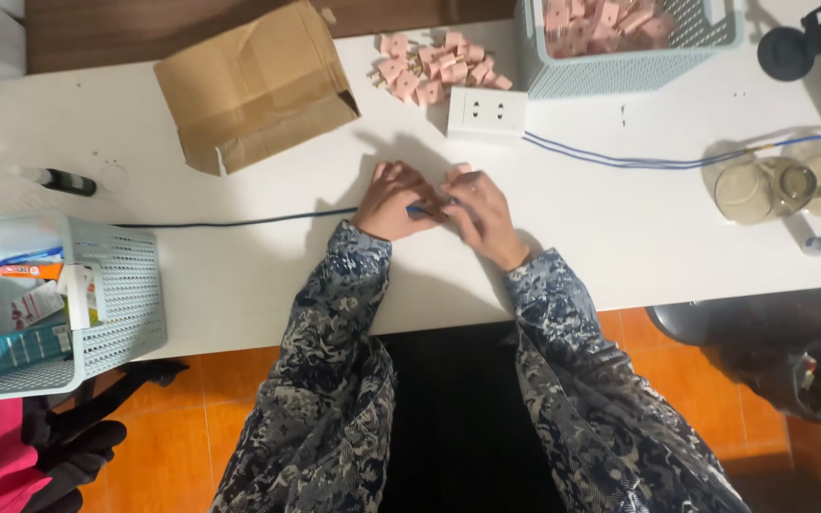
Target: Assembling an electrical socket by inserting small plastic components and using a screwdriver
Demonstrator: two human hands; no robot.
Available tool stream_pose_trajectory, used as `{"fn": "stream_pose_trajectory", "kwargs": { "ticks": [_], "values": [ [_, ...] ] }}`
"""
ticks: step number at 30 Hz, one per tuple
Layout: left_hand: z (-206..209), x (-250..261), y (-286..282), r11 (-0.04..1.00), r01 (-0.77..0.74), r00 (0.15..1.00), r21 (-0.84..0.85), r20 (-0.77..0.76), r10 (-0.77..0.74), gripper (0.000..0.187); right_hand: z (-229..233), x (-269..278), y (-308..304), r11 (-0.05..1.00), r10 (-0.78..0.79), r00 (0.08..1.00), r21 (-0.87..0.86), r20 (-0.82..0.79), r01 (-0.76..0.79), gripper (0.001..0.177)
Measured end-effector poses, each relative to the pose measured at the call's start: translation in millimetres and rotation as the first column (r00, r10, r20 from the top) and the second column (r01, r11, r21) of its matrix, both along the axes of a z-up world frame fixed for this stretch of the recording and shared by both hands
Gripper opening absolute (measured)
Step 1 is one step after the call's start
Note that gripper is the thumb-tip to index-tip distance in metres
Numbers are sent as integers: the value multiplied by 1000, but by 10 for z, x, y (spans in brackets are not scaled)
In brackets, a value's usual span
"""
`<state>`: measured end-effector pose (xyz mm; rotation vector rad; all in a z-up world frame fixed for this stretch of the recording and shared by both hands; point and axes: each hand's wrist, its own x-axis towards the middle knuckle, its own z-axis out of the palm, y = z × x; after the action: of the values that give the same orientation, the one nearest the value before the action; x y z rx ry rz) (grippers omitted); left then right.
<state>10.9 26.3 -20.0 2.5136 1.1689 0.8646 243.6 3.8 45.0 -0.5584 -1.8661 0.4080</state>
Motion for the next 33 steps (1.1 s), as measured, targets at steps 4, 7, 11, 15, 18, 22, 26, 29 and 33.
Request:
{"fn": "stream_pose_trajectory", "kwargs": {
  "ticks": [4,7,11,15,18,22,26,29,33],
  "values": [
    [13,-21,-25,1000,-4,999,-23,-53,3,29,-191,-12,-42,1000,5,1000,9,5,-5,31],
    [-2,-14,-15,999,-23,999,-42,-37,22,29,-434,15,2,998,-43,999,43,21,42,29],
    [72,-18,-20,999,-10,998,-44,-65,7,32,84,-78,-113,999,-45,999,-14,-12,45,30],
    [57,-18,-23,999,-12,998,-49,-70,8,33,-168,8,-77,998,-64,998,4,-21,64,29],
    [112,-28,-20,994,-5,997,-111,-80,-4,27,-349,71,-78,998,-42,999,-55,-10,41,31],
    [171,-31,-28,994,17,995,-104,-93,-27,30,77,-41,-142,999,18,1000,-33,-12,-19,35],
    [163,-38,-31,997,11,996,-73,-93,-18,32,101,-40,-150,1000,-24,999,-14,-34,24,31],
    [198,-43,-28,995,23,996,-93,-80,-30,32,-179,24,-114,999,-51,998,-14,-46,50,31],
    [202,-20,-5,997,22,995,-81,-94,-29,35,33,-30,-146,999,-38,998,-16,-55,37,36]
  ]
}}
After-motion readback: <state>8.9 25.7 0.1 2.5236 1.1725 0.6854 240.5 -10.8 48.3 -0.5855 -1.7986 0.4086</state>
